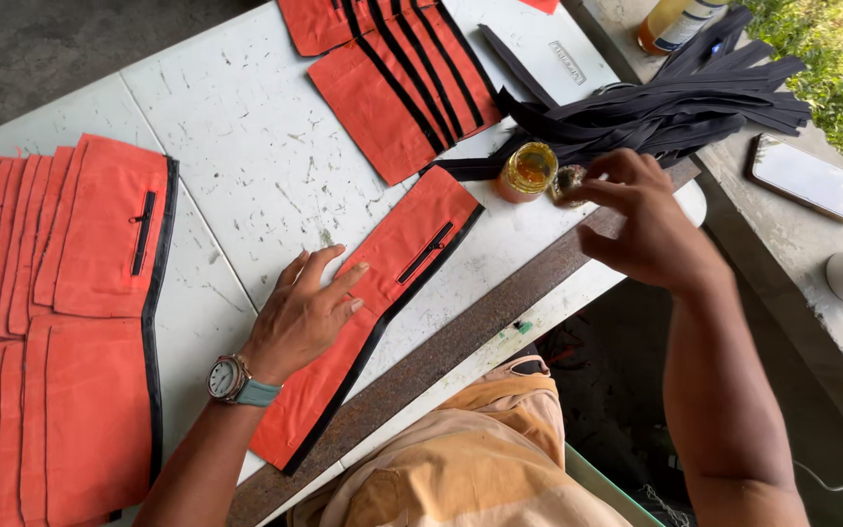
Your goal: The person applies adhesive from a small jar to the edges of black elastic strips and presses them onto red fabric pouches. They repeat this process for multiple pouches, stacking completed units on the table.
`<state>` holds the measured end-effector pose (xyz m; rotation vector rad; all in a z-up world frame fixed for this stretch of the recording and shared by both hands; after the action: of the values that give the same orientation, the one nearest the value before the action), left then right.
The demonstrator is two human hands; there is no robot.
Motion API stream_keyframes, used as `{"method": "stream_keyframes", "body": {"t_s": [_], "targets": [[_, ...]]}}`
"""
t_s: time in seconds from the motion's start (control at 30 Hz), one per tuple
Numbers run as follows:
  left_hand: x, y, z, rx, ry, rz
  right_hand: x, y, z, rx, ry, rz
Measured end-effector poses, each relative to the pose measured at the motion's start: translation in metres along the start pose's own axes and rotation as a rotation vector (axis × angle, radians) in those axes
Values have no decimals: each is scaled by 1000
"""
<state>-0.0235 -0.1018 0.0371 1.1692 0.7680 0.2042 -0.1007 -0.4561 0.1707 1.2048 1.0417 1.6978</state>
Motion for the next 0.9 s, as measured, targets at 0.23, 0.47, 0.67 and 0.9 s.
{"method": "stream_keyframes", "body": {"t_s": [0.23, 0.47, 0.67, 0.9], "targets": [[17, -23, -17, 37, 11, 6, 0, -61, -38, 334, -294, 1186], [19, -23, -22, 21, 14, 16, -23, -145, -22, 409, -555, 1301], [19, -23, -20, 34, 23, 24, -8, -130, -5, 417, -691, 1098], [21, -24, -21, 27, 11, 1, 30, -123, -6, 544, -565, 551]]}}
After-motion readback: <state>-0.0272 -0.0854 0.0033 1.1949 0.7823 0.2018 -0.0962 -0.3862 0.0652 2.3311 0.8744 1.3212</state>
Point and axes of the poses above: each hand's wrist, its own z-axis towards the middle knuckle, its own y-axis out of the back of the hand, x = y × z, the point moved 3 cm from there along z, towards the middle knuckle, and after that the axes turned 1 degree about z, right-handed, at the moved point
